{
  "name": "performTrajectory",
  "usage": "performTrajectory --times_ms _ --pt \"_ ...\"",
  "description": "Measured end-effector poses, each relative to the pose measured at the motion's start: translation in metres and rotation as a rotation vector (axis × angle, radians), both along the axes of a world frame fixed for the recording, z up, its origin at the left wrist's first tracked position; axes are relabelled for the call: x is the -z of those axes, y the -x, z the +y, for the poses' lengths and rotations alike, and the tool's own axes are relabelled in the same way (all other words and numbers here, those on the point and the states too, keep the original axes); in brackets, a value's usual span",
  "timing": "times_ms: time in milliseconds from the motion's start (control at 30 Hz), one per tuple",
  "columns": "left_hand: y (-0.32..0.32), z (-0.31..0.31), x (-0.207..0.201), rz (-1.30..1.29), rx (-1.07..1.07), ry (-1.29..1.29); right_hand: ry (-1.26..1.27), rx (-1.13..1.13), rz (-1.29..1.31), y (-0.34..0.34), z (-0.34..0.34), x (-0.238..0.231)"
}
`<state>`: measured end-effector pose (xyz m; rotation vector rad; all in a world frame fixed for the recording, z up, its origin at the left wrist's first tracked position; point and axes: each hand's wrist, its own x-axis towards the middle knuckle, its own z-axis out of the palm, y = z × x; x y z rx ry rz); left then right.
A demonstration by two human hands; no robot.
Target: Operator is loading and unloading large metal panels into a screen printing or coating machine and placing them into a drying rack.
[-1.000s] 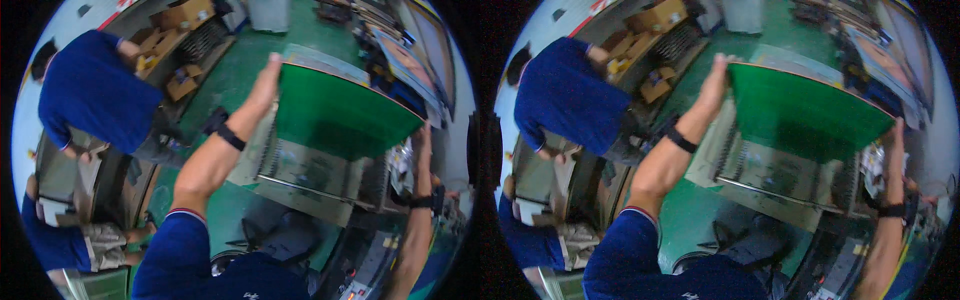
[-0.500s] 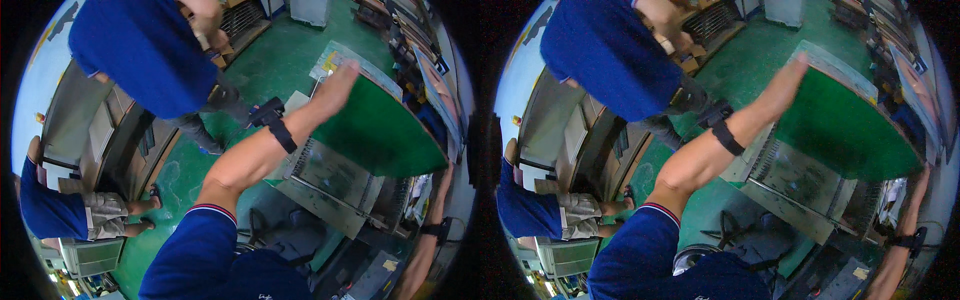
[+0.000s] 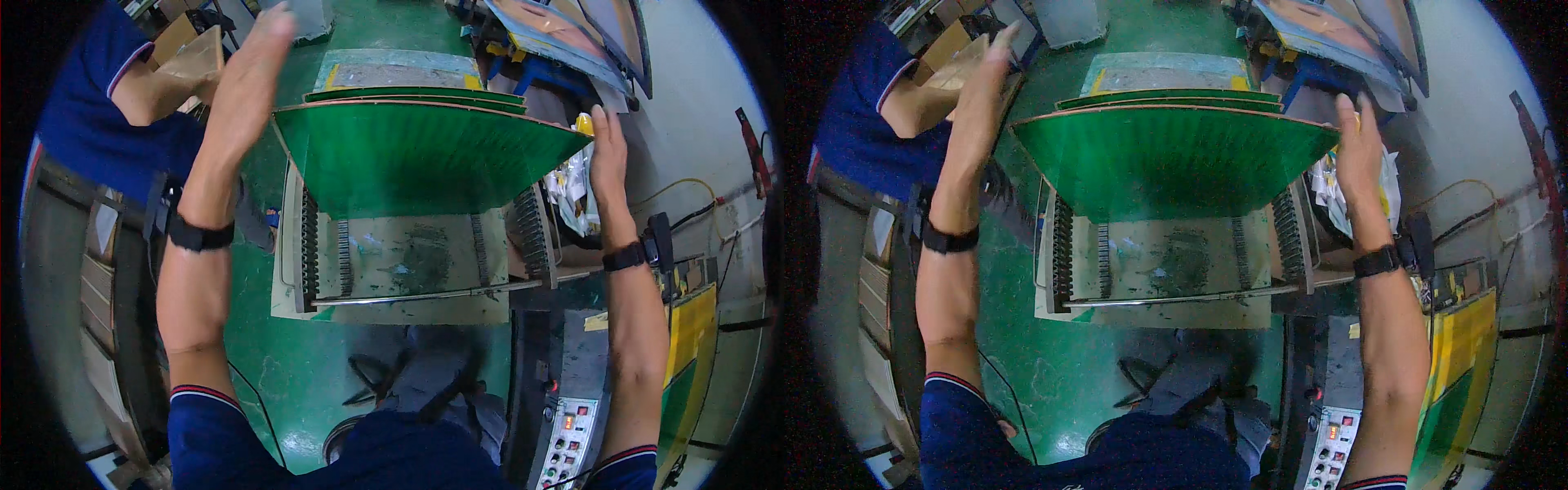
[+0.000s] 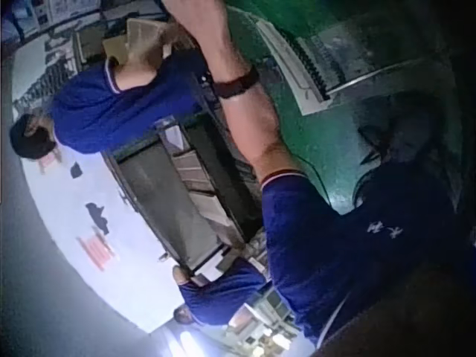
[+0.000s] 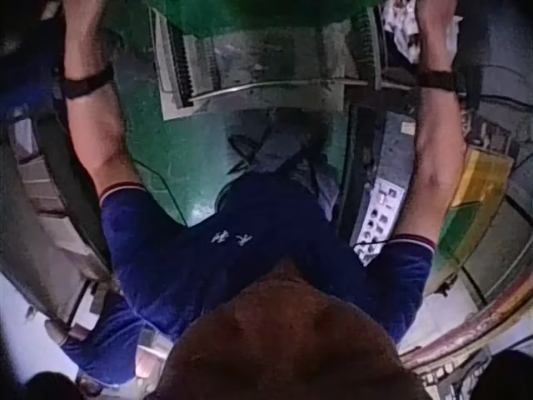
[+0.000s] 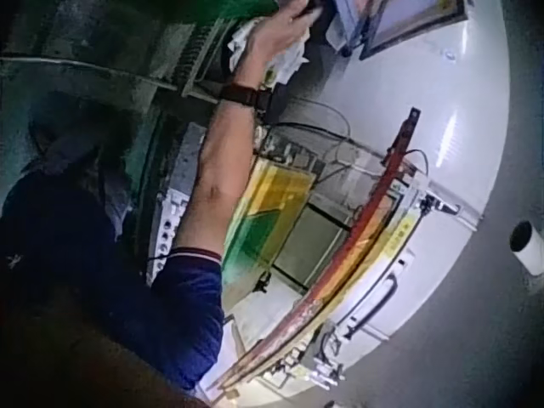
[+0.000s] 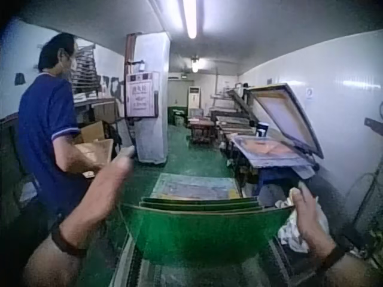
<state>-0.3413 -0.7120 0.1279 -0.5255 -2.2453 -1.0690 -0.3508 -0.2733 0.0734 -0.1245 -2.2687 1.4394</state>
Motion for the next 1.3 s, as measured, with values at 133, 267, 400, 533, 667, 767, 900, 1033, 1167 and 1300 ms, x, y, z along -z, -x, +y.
performTrajectory --times_ms 133,267,400,533,667,767,900,1033,1167,1300 --pt "0.022 0.001 0.028 -0.061 -0.241 0.67 -1.013 -0.206 0.347 -0.005 -0.024 -0.003" --pt "0.013 0.0 0.055 -0.345 -0.249 0.661 -1.11 -0.278 0.208 -0.017 -0.042 0.019" --pt "0.01 0.016 0.049 -0.241 -0.208 0.668 -0.926 -0.364 0.083 -0.028 -0.033 0.037" --pt "0.008 0.015 0.058 -0.315 -0.195 0.668 -0.782 -0.312 0.172 -0.052 -0.032 0.026" --pt "0.002 0.008 0.065 -0.299 -0.239 0.748 -0.622 -0.329 0.119 -0.093 -0.025 0.033" --pt "0.015 0.007 0.041 -0.314 -0.193 0.679 -0.648 -0.261 0.059 -0.11 -0.002 0.036" --pt "0.024 0.017 0.041 -0.213 -0.189 0.656 -0.698 -0.247 0.067 -0.1 -0.003 0.022" --pt "0.016 0.026 0.096 -0.422 -0.211 0.767 -0.83 -0.278 0.144 -0.076 -0.013 0.018" --pt "0.011 0.03 0.081 -0.329 -0.187 0.591 -0.868 -0.297 0.11 -0.068 -0.02 0.02" --pt "0.008 0.038 0.078 -0.295 -0.112 0.522 -0.803 -0.282 0.06 -0.071 -0.012 0.027"
